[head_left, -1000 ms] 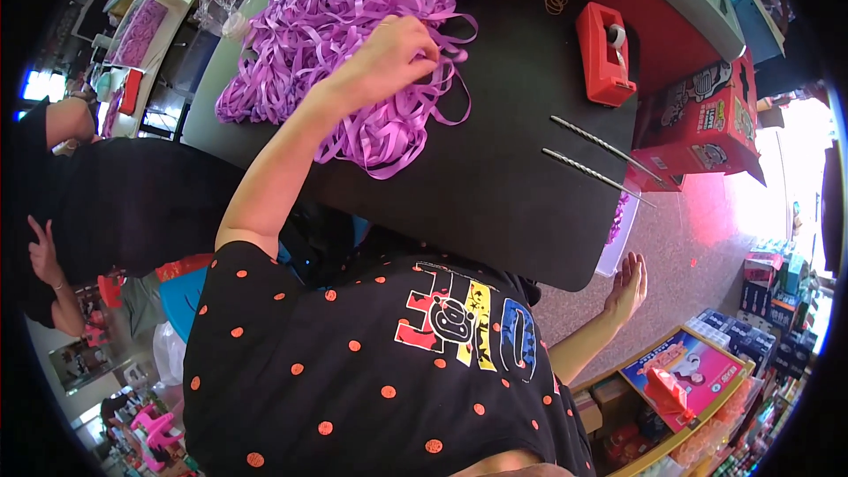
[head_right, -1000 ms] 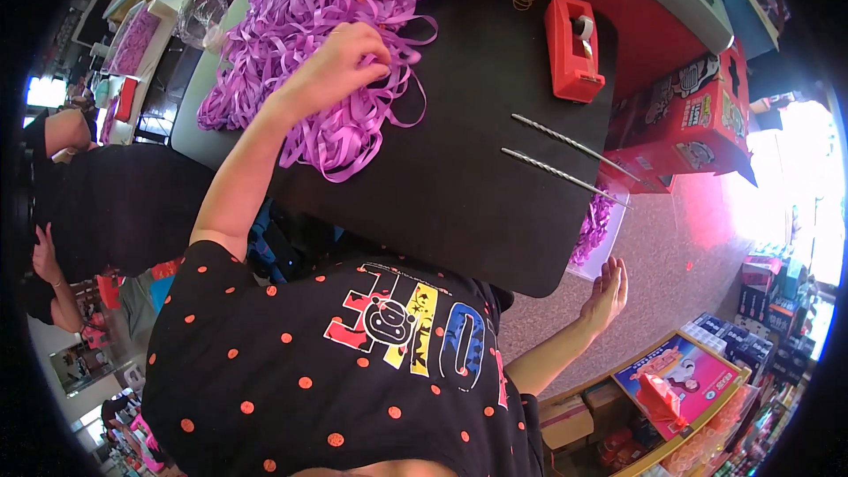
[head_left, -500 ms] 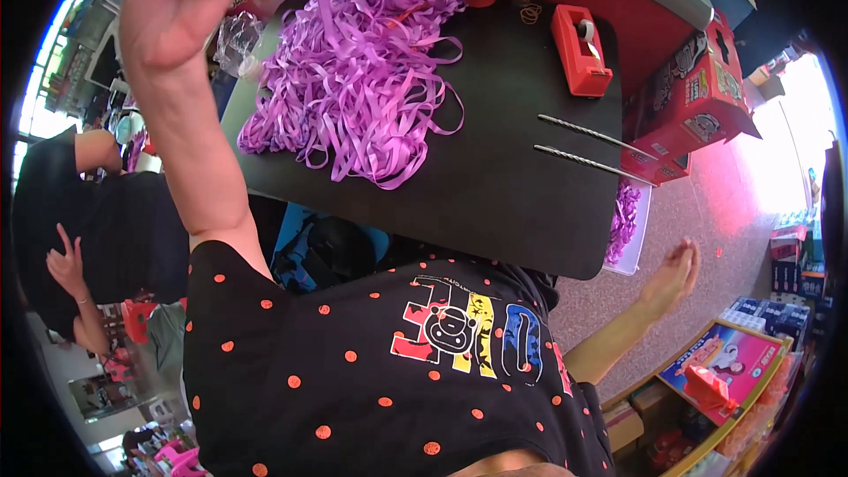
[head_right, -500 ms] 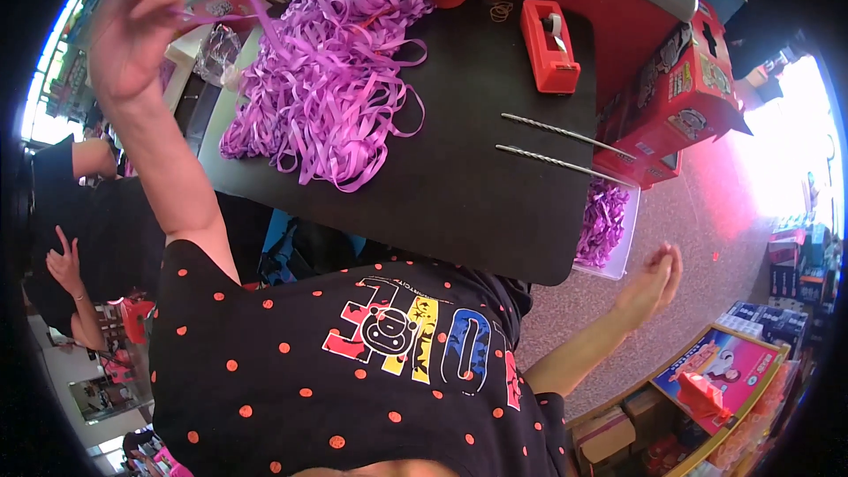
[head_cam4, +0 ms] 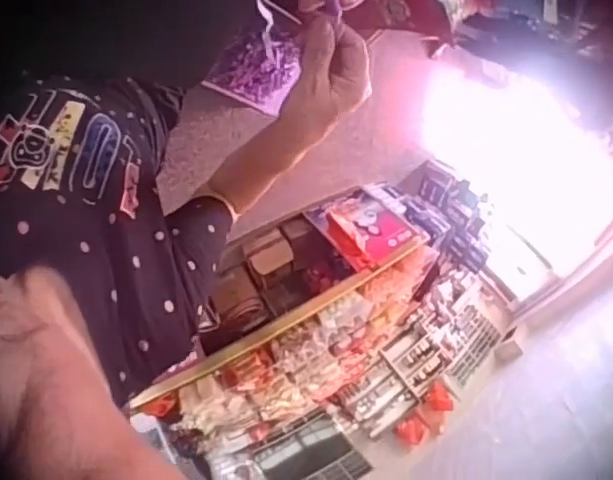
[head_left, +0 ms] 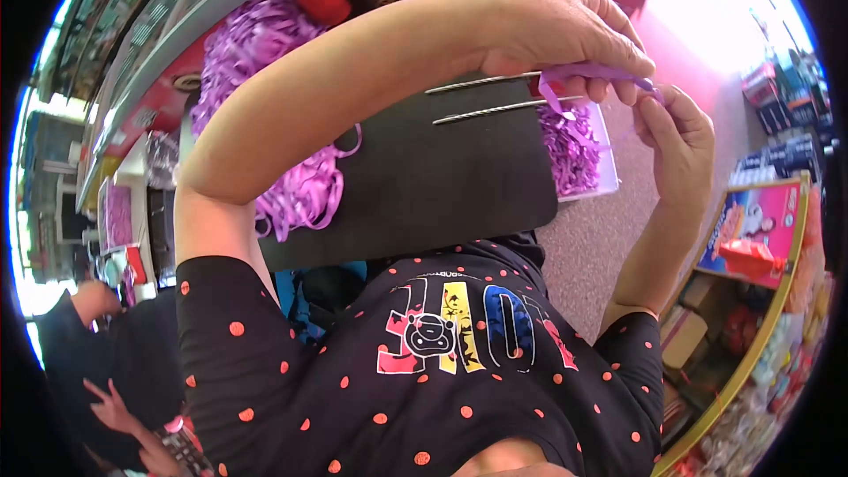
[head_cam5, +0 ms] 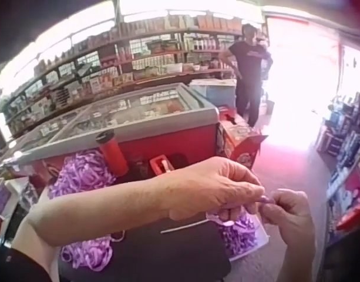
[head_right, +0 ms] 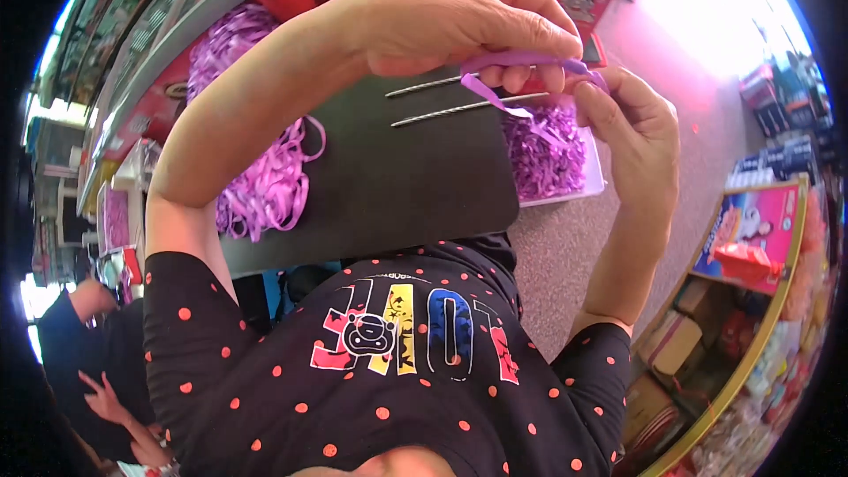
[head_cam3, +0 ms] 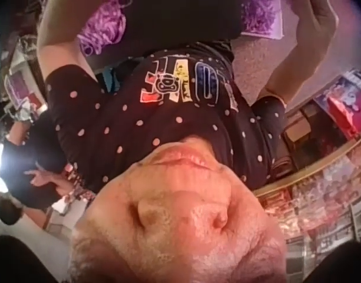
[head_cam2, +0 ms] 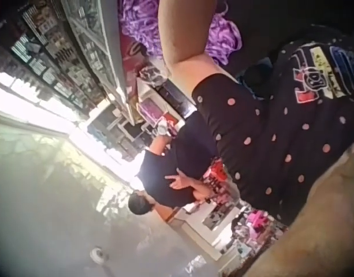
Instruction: The recorder is tying purple ribbons into bows using a metal rod jig on a workshop counter.
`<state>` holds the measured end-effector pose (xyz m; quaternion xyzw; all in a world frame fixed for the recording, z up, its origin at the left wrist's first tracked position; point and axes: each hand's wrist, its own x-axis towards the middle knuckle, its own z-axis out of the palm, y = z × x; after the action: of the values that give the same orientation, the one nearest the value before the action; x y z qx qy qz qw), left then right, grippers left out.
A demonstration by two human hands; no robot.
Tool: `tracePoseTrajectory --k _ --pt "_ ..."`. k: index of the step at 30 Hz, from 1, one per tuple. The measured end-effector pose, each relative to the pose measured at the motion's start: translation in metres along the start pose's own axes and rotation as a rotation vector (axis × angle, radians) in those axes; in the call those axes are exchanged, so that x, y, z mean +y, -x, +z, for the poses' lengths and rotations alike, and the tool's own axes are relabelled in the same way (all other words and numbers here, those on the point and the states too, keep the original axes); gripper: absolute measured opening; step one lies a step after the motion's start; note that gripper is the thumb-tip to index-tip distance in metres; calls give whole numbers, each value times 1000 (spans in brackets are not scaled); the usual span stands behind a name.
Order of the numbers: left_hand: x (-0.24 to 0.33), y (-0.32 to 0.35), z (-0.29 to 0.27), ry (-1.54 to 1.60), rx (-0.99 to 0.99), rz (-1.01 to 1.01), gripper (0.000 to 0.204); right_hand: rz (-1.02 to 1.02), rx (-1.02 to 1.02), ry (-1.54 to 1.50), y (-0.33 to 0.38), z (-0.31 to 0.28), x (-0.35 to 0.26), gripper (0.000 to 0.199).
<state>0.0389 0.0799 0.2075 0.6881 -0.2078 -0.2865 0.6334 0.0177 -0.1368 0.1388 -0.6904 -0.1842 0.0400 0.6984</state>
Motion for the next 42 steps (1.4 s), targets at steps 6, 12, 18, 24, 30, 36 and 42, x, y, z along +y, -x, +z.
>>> tracePoseTrajectory --k 6,12,18,24,30,36,42 --pt "-48 -88 -13 -275 -225 34 23 64 158 429 8 -41 9 16" --pt "-93 -157 -29 -526 -344 188 25 195 132 543 -15 -63 66 20" --pt "-136 -149 -72 -559 -286 104 25 328 -56 -113 -54 -51 171 23" --pt "-156 -112 -85 -681 80 19 25 473 -99 -458 -66 -9 216 15" --pt "-163 -76 -55 -636 666 117 21 364 -37 -571 -61 11 212 17" --pt "-172 -67 -28 -720 732 206 12 406 -23 -584 -61 13 217 19" --pt "-182 -61 -27 -733 775 221 16 401 -47 -621 -57 21 211 19"
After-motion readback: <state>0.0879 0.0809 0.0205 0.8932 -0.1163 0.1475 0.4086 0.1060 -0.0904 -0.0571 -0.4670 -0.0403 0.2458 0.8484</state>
